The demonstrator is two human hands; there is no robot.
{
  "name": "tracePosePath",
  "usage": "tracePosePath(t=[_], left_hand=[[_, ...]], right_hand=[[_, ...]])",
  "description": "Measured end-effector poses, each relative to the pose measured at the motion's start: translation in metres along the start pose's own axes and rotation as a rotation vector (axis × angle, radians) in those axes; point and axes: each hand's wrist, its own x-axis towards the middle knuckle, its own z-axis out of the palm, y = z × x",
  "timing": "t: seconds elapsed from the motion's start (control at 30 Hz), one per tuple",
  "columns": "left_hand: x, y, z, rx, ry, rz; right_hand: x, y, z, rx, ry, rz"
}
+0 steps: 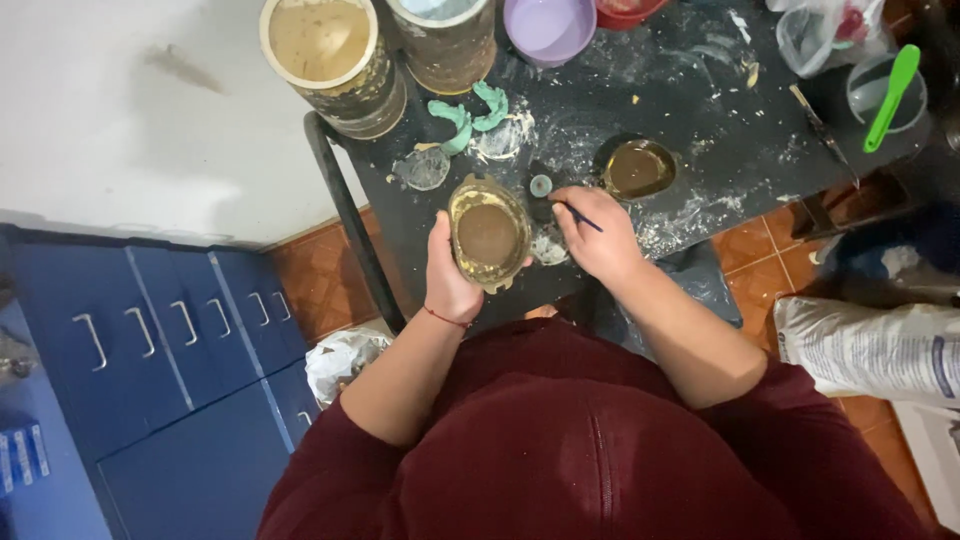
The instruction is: The person uses a hacksaw to cut a small object, then moves to a workbench to handle and clean several metal molds. They wash the molds in a sink and return to the workbench to apply a substance to the inside of a mold using a brush.
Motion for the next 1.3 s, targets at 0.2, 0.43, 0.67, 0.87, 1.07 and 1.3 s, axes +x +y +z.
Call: tracePosePath(t=[0.2, 0.43, 0.67, 0.87, 1.07, 1.3], left_hand=[[-0.002, 0.002, 0.002, -0.019, -0.033, -0.036], [-0.002, 0.003, 0.002, 0.036, -0.132, -0.031], [0.002, -0.016, -0.013, 0.113, -0.060, 0.038], [0.002, -0.025, -0.019, 0.144, -0.064, 0.039], [0.000, -0.018, -0.007, 0.191, -0.042, 0.082], [-0.001, -0.022, -0.015, 0.309, -0.140, 0.199]], right_hand=[[0.002, -0.005, 0.000, -0.017, 0.003, -0.028], [0.004, -0.065, -0.037, 0.184, 0.138, -0.094], [0.015, -0.107, -0.050, 0.040, -0.005, -0.382], [0.019, -0.121, -0.062, -0.064, -0.030, -0.374], [-0.002, -0.103, -0.061, -0.103, -0.044, -0.305], [0.001, -0.118, -0.070, -0.109, -0.014, -0.403]])
